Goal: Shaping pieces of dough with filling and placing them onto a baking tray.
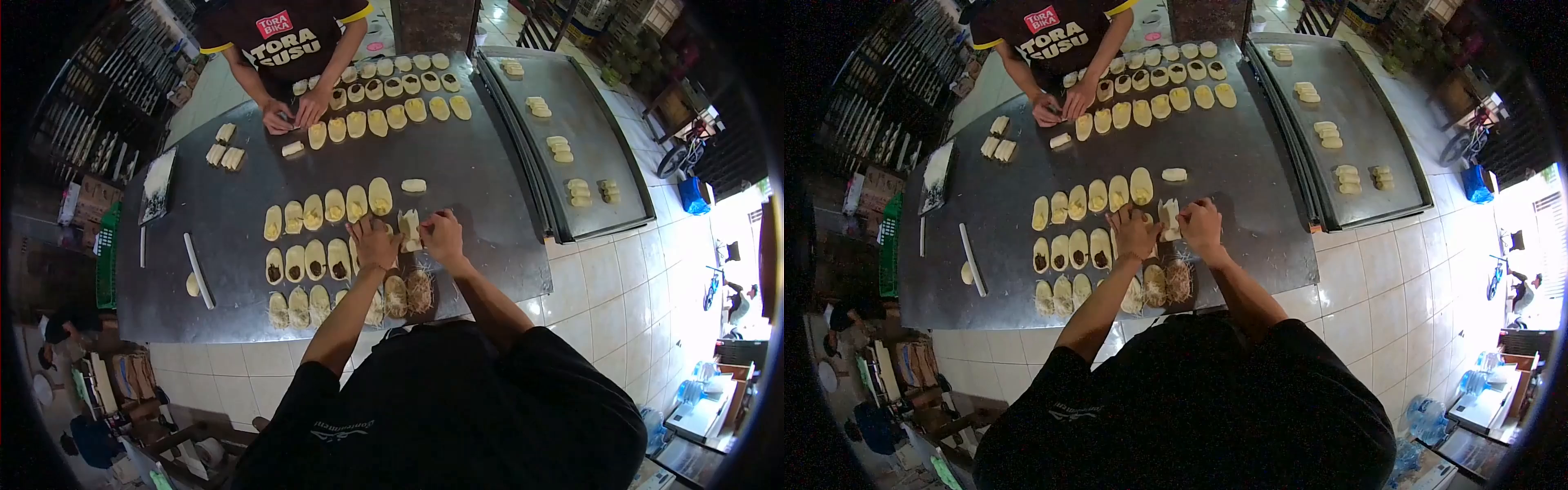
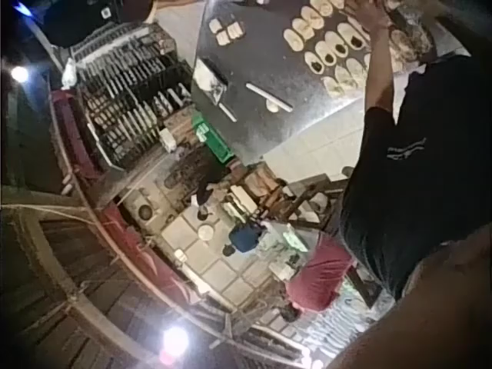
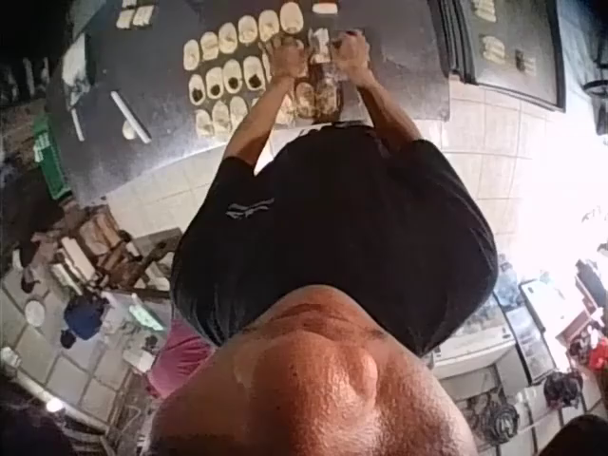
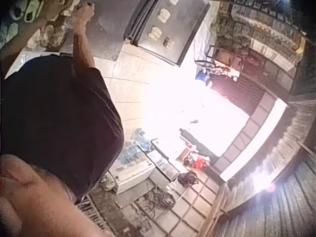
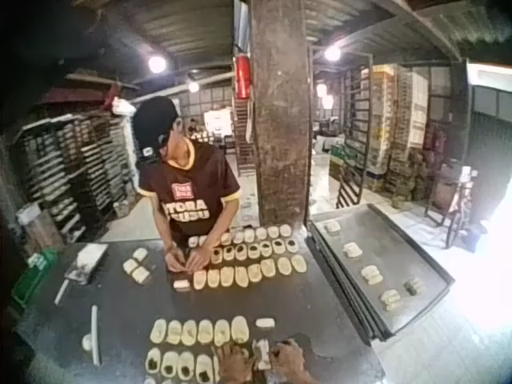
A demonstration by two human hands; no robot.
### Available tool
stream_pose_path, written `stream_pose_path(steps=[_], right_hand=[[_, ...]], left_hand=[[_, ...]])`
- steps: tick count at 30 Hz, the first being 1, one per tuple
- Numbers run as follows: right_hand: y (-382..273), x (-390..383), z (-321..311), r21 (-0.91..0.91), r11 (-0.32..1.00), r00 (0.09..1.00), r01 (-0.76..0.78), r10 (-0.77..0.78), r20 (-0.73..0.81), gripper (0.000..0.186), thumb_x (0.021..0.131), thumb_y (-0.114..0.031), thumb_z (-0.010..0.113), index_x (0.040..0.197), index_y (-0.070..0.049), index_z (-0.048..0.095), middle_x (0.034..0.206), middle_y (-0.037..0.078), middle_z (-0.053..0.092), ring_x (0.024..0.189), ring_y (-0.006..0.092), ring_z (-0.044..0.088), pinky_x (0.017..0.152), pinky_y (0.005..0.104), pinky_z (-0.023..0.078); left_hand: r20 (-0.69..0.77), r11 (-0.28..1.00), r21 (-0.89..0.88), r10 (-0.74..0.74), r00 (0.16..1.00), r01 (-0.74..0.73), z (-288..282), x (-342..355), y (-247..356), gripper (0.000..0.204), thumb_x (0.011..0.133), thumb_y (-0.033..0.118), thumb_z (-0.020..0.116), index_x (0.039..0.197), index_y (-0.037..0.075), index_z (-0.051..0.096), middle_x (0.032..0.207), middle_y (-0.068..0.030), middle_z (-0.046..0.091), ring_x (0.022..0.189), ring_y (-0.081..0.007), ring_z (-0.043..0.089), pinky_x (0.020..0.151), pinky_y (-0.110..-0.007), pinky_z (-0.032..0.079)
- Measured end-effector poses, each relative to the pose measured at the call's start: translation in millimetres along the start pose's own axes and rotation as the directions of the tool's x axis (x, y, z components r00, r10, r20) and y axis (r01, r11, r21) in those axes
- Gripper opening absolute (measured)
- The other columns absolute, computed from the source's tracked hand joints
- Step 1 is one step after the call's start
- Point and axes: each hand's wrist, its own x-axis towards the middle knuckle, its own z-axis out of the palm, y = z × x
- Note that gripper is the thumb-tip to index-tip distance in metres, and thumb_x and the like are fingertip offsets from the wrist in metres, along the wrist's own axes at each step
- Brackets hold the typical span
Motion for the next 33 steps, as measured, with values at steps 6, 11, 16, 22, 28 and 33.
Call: stream_pose_path(steps=[6,11,16,22,28,33], right_hand=[[0.4,-35.5,-11.7,0.061,0.932,0.931,0.358,-0.351,-0.096,0.015,0.076,-0.016,0.066,0.09,-0.01,0.066,0.099,0.012,0.056,0.096,0.0313,0.053,0.078,0.044,0.039],[-13.4,35.1,7.6,-0.008,0.961,0.938,0.277,-0.272,-0.215,0.019,0.077,-0.018,0.065,0.095,-0.011,0.066,0.099,0.013,0.056,0.095,0.0313,0.053,0.078,0.0446,0.039],[3.1,13.9,-2.5,0.141,0.901,0.904,0.41,-0.38,-0.197,0.024,0.069,-0.007,0.071,0.093,-0.01,0.067,0.094,0.015,0.06,0.089,0.0345,0.057,0.076,0.043,0.047],[-7.6,61.2,-4.1,0.19,0.928,0.938,0.32,-0.338,0.07,0.027,0.076,-0.017,0.066,0.101,-0.006,0.065,0.105,0.014,0.059,0.095,0.0352,0.054,0.083,0.0458,0.043],[-5.0,73.8,5.7,0.109,0.866,0.737,0.487,-0.475,0.48,0.033,0.07,-0.019,0.068,0.098,-0.003,0.062,0.099,0.014,0.061,0.1,0.0356,0.052,0.089,0.0448,0.042],[-2.6,42.0,-26.9,0.25,0.892,0.701,0.377,-0.451,0.553,0.04,0.069,-0.019,0.068,0.102,0.0,0.057,0.11,0.015,0.057,0.11,0.0374,0.046,0.093,0.045,0.038]], left_hand=[[-0.112,0.902,-0.111,0.405,0.907,-0.416,6.6,-24.2,6.6,0.021,0.093,0.021,0.055,0.111,0.011,0.056,0.13,-0.0149,0.039,0.118,-0.0372,0.037,0.106,-0.059,0.023],[-0.279,0.952,-0.041,0.281,0.918,-0.304,2.3,59.9,5.0,0.021,0.092,0.019,0.055,0.109,0.007,0.056,0.124,-0.0167,0.044,0.116,-0.0377,0.039,0.104,-0.057,0.027],[-0.279,0.892,-0.137,0.383,0.881,-0.431,6.0,54.4,3.6,0.017,0.09,0.016,0.056,0.105,0.009,0.056,0.123,-0.015,0.045,0.116,-0.0364,0.04,0.106,-0.058,0.022],[-0.461,0.935,-0.041,0.295,0.837,-0.352,-24.8,104.4,15.7,0.015,0.088,0.014,0.056,0.102,0.008,0.055,0.12,-0.0127,0.049,0.115,-0.0351,0.042,0.109,-0.061,0.018],[-0.454,0.815,-0.415,0.202,0.868,-0.406,-61.7,84.9,20.3,0.022,0.085,0.008,0.058,0.106,0.004,0.053,0.113,-0.0148,0.052,0.103,-0.0351,0.048,0.091,-0.047,0.039],[0.029,0.695,-0.636,0.456,0.89,-0.335,-39.2,53.5,5.6,0.045,0.078,0.012,0.067,0.118,0.003,0.049,0.113,-0.0176,0.055,0.103,-0.0348,0.054,0.088,-0.042,0.045]])
